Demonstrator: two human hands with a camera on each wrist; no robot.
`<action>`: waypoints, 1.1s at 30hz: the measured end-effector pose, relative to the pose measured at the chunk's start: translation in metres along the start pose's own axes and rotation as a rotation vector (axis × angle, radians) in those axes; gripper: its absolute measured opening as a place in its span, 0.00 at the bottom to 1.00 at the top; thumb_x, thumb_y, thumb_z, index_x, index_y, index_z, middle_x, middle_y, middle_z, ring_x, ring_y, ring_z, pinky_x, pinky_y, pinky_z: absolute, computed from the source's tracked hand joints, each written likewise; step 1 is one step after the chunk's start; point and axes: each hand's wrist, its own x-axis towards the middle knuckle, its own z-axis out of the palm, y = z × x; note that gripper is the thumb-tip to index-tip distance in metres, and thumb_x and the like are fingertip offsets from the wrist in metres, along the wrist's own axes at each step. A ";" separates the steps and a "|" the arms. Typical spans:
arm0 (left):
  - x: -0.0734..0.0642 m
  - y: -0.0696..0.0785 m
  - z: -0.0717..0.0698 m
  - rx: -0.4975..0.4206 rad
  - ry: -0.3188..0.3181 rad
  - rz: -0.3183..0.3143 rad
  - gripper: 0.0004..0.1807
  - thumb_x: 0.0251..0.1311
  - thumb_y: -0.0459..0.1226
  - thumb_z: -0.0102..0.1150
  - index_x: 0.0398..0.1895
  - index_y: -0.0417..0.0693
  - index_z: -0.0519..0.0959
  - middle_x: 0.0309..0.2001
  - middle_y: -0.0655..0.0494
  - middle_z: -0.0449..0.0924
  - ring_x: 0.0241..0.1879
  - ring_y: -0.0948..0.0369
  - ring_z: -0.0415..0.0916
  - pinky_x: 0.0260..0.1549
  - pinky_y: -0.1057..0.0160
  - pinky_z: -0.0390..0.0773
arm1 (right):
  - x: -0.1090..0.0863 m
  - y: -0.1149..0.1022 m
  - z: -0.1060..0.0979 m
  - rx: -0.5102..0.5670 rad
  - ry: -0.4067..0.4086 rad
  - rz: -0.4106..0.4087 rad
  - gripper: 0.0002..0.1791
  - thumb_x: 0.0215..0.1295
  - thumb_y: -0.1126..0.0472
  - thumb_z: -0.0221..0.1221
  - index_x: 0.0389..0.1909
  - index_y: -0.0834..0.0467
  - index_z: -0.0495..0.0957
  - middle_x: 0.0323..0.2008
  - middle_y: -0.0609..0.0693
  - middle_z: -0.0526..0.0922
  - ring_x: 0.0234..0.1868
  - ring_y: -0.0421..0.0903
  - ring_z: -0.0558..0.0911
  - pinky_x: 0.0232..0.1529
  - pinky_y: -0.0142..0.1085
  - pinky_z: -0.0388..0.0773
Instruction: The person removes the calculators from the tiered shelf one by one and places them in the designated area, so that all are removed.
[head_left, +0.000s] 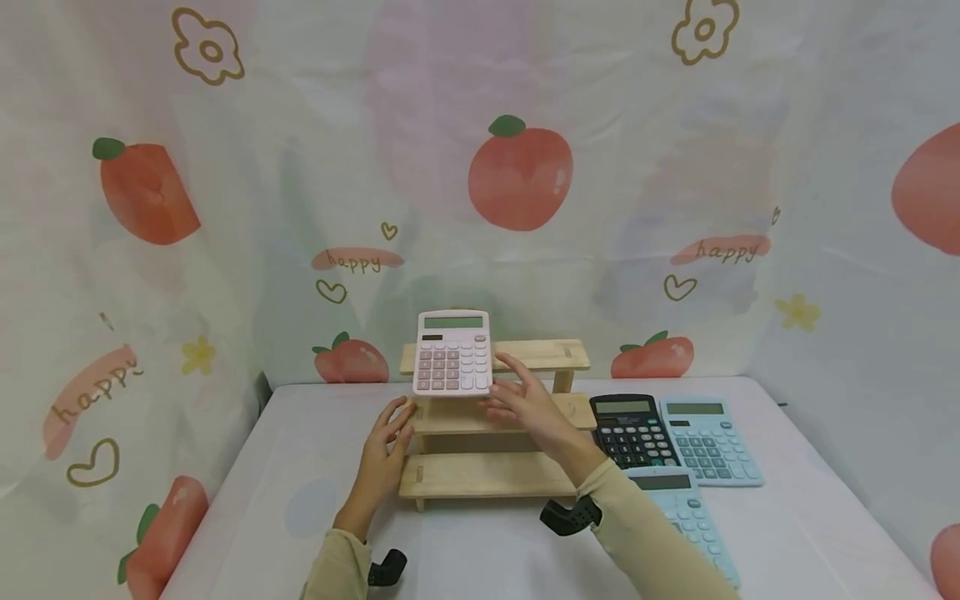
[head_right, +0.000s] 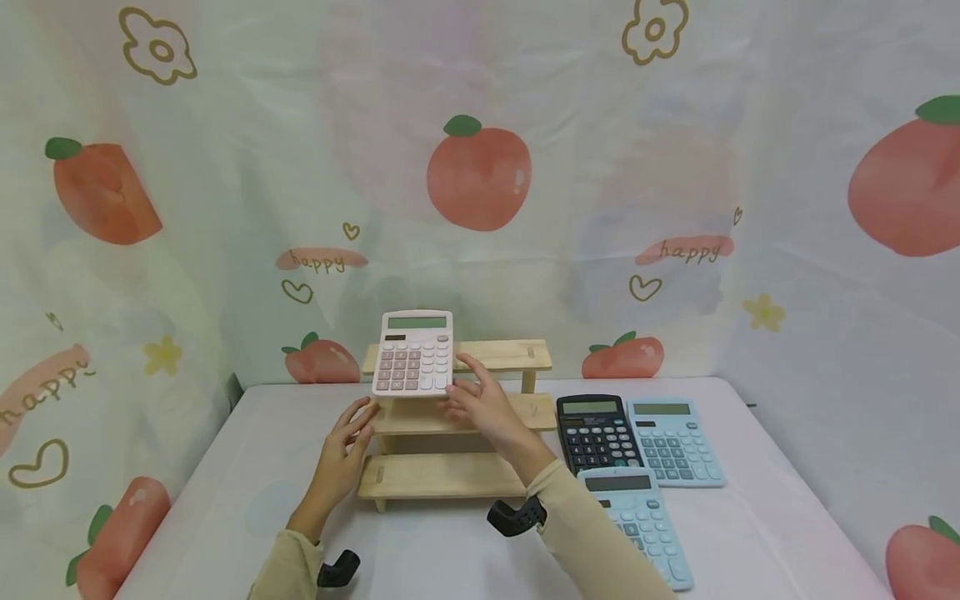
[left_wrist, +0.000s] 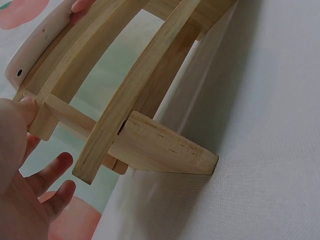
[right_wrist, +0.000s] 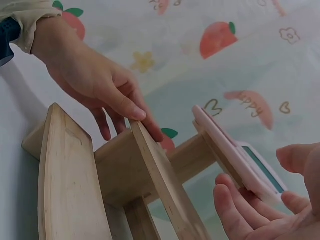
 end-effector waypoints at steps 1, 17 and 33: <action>0.000 0.000 0.000 0.000 -0.002 0.002 0.21 0.75 0.36 0.52 0.67 0.38 0.75 0.73 0.42 0.67 0.71 0.40 0.66 0.52 0.45 0.76 | 0.001 0.000 0.001 0.012 0.002 -0.005 0.36 0.78 0.66 0.49 0.81 0.53 0.46 0.66 0.73 0.72 0.49 0.47 0.88 0.52 0.36 0.84; -0.001 0.001 0.000 0.006 -0.006 -0.015 0.21 0.75 0.36 0.52 0.67 0.38 0.75 0.73 0.42 0.67 0.71 0.41 0.67 0.52 0.47 0.76 | 0.017 0.005 0.020 0.161 0.096 -0.003 0.40 0.70 0.81 0.47 0.79 0.54 0.52 0.64 0.70 0.72 0.46 0.40 0.84 0.44 0.29 0.84; 0.001 -0.002 0.002 0.010 -0.005 -0.013 0.21 0.75 0.37 0.52 0.66 0.38 0.75 0.73 0.42 0.67 0.71 0.41 0.67 0.51 0.52 0.76 | 0.015 0.005 0.019 0.260 0.090 0.020 0.42 0.70 0.81 0.48 0.80 0.51 0.52 0.69 0.70 0.68 0.47 0.39 0.84 0.45 0.28 0.84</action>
